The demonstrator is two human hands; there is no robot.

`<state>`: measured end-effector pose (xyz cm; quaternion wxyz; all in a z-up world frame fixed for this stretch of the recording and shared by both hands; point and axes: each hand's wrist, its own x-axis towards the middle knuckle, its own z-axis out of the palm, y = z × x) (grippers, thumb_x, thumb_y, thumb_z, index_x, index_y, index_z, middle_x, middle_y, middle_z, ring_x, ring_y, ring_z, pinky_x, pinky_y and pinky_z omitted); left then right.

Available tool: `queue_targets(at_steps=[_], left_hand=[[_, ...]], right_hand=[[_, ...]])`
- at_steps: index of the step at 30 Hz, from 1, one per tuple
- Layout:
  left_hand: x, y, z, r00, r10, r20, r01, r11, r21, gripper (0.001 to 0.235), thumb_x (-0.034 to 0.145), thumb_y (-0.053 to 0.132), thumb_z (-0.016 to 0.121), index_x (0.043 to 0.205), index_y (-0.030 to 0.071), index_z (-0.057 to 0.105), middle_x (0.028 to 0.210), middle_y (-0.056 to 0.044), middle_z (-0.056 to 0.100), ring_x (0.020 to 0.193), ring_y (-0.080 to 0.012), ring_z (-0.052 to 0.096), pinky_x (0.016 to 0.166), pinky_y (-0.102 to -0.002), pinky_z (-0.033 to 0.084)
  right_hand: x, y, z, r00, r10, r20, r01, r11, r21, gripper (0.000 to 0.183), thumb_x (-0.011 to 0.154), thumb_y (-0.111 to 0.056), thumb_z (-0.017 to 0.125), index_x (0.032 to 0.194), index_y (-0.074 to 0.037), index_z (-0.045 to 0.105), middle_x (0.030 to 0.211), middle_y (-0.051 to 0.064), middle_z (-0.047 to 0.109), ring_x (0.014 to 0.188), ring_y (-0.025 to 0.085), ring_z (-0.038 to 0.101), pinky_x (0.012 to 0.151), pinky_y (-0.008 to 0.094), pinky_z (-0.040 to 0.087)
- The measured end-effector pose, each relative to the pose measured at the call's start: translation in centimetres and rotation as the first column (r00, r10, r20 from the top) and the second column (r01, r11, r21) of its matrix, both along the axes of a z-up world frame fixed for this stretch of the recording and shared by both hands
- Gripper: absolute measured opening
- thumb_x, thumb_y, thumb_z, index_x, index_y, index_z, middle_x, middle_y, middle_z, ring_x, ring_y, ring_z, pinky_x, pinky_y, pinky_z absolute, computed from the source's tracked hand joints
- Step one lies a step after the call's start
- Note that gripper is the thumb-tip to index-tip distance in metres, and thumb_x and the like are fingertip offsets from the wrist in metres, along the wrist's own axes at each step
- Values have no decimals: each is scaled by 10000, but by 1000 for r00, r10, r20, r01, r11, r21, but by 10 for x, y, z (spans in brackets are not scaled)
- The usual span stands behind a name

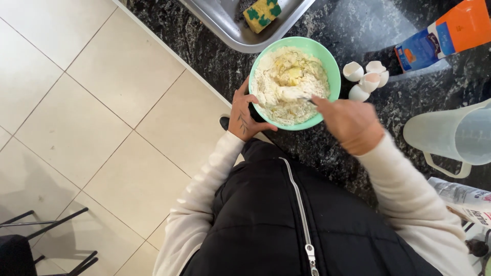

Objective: Mixing flour and eggs in a bowl using a spoon to prepare dough.

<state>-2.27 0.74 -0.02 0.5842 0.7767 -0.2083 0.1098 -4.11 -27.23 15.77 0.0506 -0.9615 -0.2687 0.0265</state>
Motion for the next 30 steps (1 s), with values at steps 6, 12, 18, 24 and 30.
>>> queue_targets(at_steps=[6,12,18,24,30], left_hand=[[-3,-4,-7,998,-55,-18,53,995,-88,930,590,407,1014,1239,208,378,1674,-225,234,1557,-465,300,1259,-535,392],[-2,-3,-10,999,-43,-30,41,996,-77,915,580,403,1024,1213,196,397,1658,-238,260,1540,-471,317,1244,-529,388],[2,-1,-4,998,-50,-31,49,998,-24,910,547,392,1045,1175,191,419,1651,-257,264,1516,-476,341,1211,-496,406],[2,-1,-14,997,-62,-44,59,996,-70,918,539,348,1056,1177,179,417,1648,-247,248,1512,-481,321,1222,-517,395],[8,2,-15,989,-149,-7,146,976,-159,858,645,337,1046,1218,196,423,1683,-212,227,1568,-441,320,1270,-528,384]], right_hand=[[27,2,13,971,-158,180,154,987,38,197,1119,-273,559,1253,-185,673,732,49,682,604,269,655,536,415,499],[43,30,-48,992,-117,53,121,990,-77,243,1106,-218,528,1277,-141,682,640,74,660,518,250,666,441,392,505],[33,9,-23,996,79,-50,-86,987,-139,365,1004,-174,552,1338,-136,695,618,65,663,504,245,659,406,373,499],[48,-1,47,997,-72,-7,72,996,-47,249,1018,-339,675,1186,-208,803,671,81,693,448,285,606,449,407,480],[95,29,39,977,212,-29,-207,972,114,276,1023,-409,636,1215,-268,776,866,31,755,708,230,697,597,366,531]])
